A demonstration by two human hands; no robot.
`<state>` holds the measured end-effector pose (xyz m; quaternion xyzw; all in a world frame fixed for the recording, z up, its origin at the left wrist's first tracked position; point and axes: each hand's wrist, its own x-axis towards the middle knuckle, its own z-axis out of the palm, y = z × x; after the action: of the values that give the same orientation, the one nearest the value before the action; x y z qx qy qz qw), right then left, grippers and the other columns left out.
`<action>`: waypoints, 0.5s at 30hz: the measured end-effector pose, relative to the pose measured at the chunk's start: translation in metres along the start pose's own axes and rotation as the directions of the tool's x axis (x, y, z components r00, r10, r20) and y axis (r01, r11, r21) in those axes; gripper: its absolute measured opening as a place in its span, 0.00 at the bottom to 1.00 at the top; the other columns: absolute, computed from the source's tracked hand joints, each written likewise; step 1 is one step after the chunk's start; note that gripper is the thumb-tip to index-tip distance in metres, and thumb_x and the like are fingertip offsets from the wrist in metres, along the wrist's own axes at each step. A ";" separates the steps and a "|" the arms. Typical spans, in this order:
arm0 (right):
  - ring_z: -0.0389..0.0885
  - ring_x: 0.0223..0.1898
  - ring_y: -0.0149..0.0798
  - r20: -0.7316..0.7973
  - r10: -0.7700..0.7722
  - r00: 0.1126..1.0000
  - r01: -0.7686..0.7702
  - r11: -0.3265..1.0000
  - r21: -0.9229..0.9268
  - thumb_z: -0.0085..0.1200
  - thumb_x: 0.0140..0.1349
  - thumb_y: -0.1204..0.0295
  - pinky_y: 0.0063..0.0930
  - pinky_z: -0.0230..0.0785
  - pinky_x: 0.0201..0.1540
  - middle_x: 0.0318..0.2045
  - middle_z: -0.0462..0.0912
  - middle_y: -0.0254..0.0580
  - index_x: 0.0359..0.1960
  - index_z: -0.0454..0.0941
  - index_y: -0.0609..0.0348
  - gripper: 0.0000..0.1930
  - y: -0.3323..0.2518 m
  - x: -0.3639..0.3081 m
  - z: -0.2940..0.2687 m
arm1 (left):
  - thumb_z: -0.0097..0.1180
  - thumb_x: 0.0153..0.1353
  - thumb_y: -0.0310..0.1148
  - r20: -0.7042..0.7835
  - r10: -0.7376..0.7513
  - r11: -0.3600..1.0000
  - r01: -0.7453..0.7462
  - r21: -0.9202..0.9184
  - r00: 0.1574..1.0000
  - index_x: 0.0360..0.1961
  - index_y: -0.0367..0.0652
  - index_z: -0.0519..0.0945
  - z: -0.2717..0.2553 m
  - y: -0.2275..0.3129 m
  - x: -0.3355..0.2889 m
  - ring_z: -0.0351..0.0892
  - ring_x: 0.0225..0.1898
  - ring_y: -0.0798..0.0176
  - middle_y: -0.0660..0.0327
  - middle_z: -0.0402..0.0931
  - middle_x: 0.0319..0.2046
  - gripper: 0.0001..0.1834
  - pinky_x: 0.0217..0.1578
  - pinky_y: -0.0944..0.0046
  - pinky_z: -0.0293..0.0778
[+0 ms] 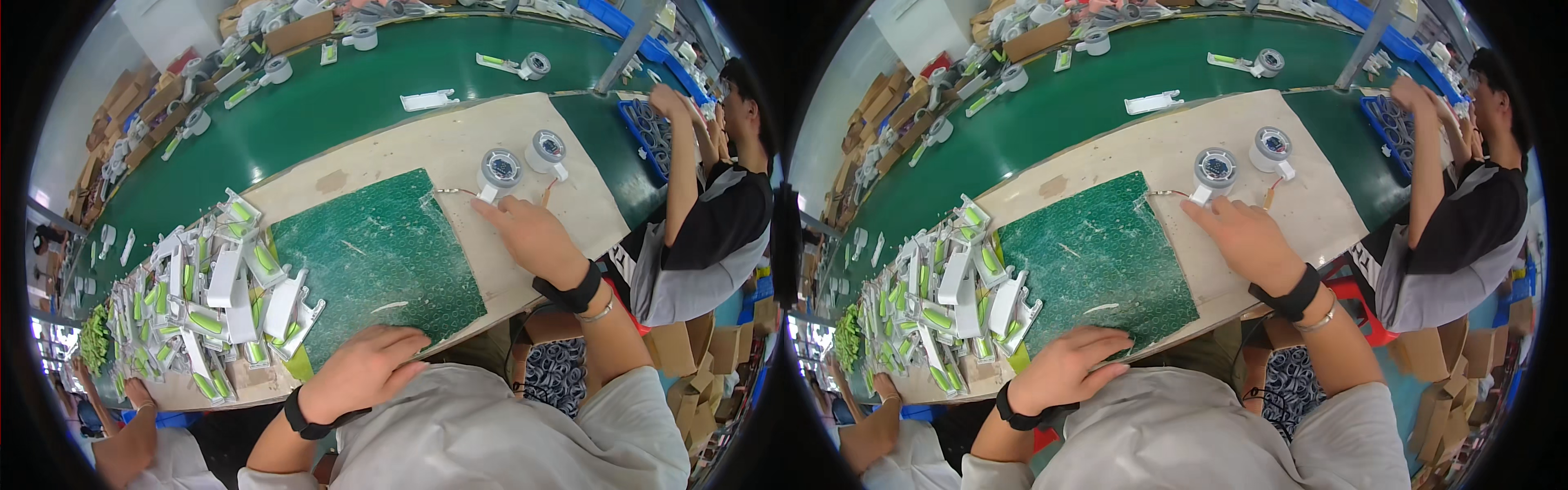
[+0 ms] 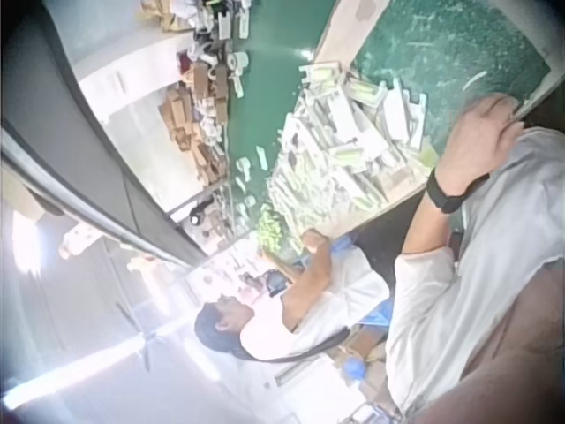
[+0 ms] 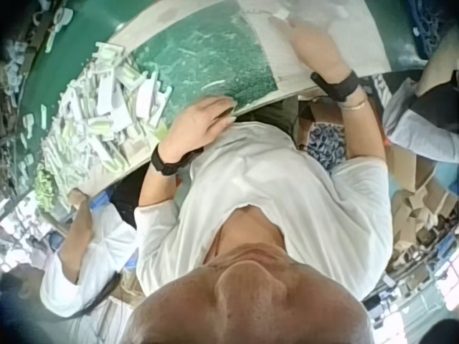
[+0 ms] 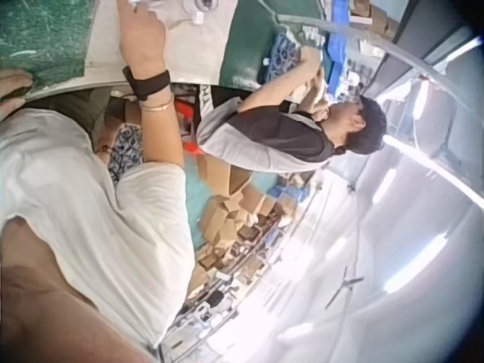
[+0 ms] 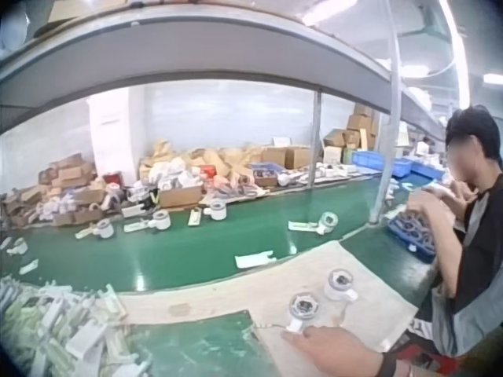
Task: The recorder is assembling electronic fan or heater components by connecting internal wiring to a small circuit board and inserting batteries into plastic housings on a factory assembly line.
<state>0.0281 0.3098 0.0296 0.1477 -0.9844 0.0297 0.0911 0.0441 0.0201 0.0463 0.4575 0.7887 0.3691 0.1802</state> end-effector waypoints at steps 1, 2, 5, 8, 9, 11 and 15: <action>0.75 0.31 0.40 0.007 0.001 1.000 -0.001 1.000 0.002 0.47 0.48 0.77 0.32 0.67 0.32 0.32 0.72 0.41 0.49 0.69 0.53 0.22 0.001 0.002 0.006 | 0.57 0.52 0.33 -0.034 -0.033 0.999 0.033 -0.005 0.999 0.40 0.39 0.76 0.003 -0.005 -0.006 0.74 0.42 0.50 0.53 0.75 0.40 0.15 0.43 0.59 0.70; 0.74 0.29 0.41 -0.033 -0.040 0.999 0.039 0.999 -0.034 0.46 0.49 0.77 0.33 0.66 0.31 0.29 0.71 0.41 0.47 0.71 0.54 0.19 -0.003 0.006 0.006 | 0.57 0.51 0.33 -0.077 -0.065 0.998 0.064 -0.004 0.995 0.39 0.38 0.76 0.003 -0.005 -0.015 0.75 0.39 0.50 0.52 0.75 0.39 0.15 0.40 0.60 0.71; 0.73 0.27 0.42 -0.030 -0.129 0.991 0.124 0.984 -0.126 0.46 0.49 0.75 0.32 0.65 0.29 0.25 0.71 0.40 0.39 0.73 0.55 0.14 -0.008 0.017 0.009 | 0.58 0.51 0.32 -0.123 -0.128 0.992 0.125 -0.029 0.984 0.39 0.38 0.76 -0.001 -0.001 -0.029 0.75 0.40 0.49 0.52 0.75 0.39 0.15 0.41 0.60 0.71; 0.74 0.27 0.42 0.019 -0.168 0.986 0.169 0.977 -0.133 0.47 0.49 0.73 0.32 0.65 0.29 0.22 0.71 0.38 0.31 0.74 0.56 0.07 -0.008 0.021 0.014 | 0.58 0.51 0.32 -0.136 -0.165 0.986 0.160 -0.049 0.977 0.39 0.38 0.76 -0.001 -0.001 -0.028 0.75 0.41 0.49 0.52 0.75 0.39 0.14 0.41 0.60 0.71; 0.74 0.27 0.42 0.022 -0.168 0.986 0.169 0.982 -0.087 0.48 0.50 0.72 0.33 0.66 0.30 0.20 0.71 0.38 0.26 0.73 0.56 0.04 -0.008 0.022 0.014 | 0.58 0.51 0.31 -0.130 -0.176 0.984 0.169 -0.061 0.976 0.39 0.38 0.76 -0.001 -0.001 -0.026 0.75 0.41 0.49 0.52 0.75 0.38 0.14 0.41 0.60 0.71; 0.75 0.28 0.43 0.083 -0.174 0.981 0.166 0.982 0.089 0.50 0.51 0.71 0.33 0.67 0.31 0.21 0.73 0.39 0.27 0.74 0.56 0.05 -0.009 0.022 0.003 | 0.58 0.51 0.31 -0.122 -0.135 0.990 0.129 -0.056 0.983 0.39 0.38 0.76 -0.003 -0.002 -0.018 0.75 0.41 0.49 0.52 0.75 0.39 0.14 0.41 0.60 0.71; 0.76 0.30 0.46 0.042 -0.215 0.976 0.167 0.853 0.495 0.53 0.53 0.68 0.33 0.68 0.32 0.25 0.76 0.44 0.32 0.76 0.58 0.08 0.007 0.034 -0.038 | 0.58 0.50 0.31 -0.095 -0.098 0.994 0.093 -0.052 0.991 0.39 0.38 0.76 -0.022 0.010 0.000 0.75 0.40 0.51 0.53 0.76 0.38 0.14 0.41 0.60 0.72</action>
<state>0.0009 0.3100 0.0732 0.2640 -0.9285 0.2610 0.0064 0.0357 0.0138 0.0683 0.3960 0.8086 0.4007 0.1699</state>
